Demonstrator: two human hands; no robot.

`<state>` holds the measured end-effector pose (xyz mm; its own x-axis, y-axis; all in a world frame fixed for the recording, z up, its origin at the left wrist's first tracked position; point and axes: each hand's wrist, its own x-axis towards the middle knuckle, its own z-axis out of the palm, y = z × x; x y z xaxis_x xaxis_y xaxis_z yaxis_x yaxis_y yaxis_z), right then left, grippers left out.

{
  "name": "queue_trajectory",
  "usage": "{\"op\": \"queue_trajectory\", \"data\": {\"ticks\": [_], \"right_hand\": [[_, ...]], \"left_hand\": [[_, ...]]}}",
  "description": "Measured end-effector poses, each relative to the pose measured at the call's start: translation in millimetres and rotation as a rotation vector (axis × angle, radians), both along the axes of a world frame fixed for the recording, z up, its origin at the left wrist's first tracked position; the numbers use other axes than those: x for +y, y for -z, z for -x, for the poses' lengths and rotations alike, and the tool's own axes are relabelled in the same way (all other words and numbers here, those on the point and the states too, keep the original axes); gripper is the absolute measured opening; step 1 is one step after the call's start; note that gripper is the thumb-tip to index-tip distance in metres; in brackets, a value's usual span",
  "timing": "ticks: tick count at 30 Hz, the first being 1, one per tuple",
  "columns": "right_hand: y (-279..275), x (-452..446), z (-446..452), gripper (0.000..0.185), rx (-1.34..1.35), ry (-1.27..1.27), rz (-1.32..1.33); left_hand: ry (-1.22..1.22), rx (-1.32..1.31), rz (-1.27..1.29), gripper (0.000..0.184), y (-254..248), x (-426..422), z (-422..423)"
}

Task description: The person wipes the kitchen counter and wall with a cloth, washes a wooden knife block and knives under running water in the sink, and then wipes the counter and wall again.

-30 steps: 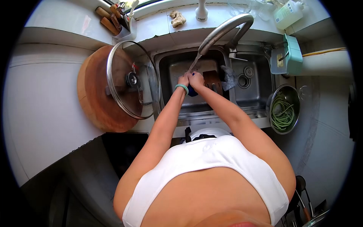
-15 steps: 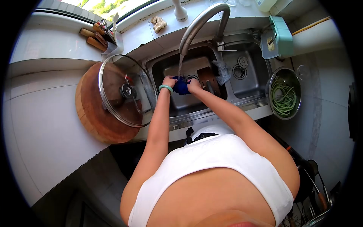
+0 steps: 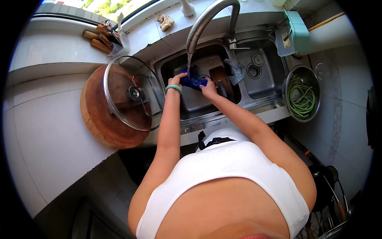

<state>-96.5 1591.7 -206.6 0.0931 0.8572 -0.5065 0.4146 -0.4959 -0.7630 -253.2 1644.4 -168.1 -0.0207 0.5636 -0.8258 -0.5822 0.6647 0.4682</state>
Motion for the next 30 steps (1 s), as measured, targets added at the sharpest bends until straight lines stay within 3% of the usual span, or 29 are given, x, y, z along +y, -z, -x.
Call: {"op": "queue_trajectory", "data": {"ticks": [5,9,11,15,18,24,30], "right_hand": [[-17.2,0.5,-4.1,0.06,0.053,-0.088,0.127],[-4.1,-3.5,-8.3,0.059,0.21,-0.186,0.249],[2.6,-2.8,-11.4,0.056,0.248,-0.214,0.278],[-6.7,3.2,-19.0,0.042,0.315,-0.228,0.296],[-16.5,5.1,-19.9,0.034,0.362,-0.253,0.309],[-17.7,-3.8,-15.7,0.023,0.435,-0.246,0.291],[-15.8,-9.0,-15.6,0.023,0.385,-0.388,0.309]], "left_hand": [[-0.057,-0.202,0.096,0.014,15.5,-8.6,-9.3],[0.026,0.036,0.137,0.019,44.6,-14.3,-15.6],[0.168,0.47,0.089,0.019,51.3,-14.8,-22.7],[0.156,0.609,0.063,0.031,102.0,-9.1,-9.4],[0.061,0.65,0.021,0.033,47.4,-14.9,-26.4],[-0.075,0.618,-0.095,0.024,29.4,-12.1,-31.3],[-0.088,0.728,-0.188,0.029,37.1,-12.7,-24.2]]}}
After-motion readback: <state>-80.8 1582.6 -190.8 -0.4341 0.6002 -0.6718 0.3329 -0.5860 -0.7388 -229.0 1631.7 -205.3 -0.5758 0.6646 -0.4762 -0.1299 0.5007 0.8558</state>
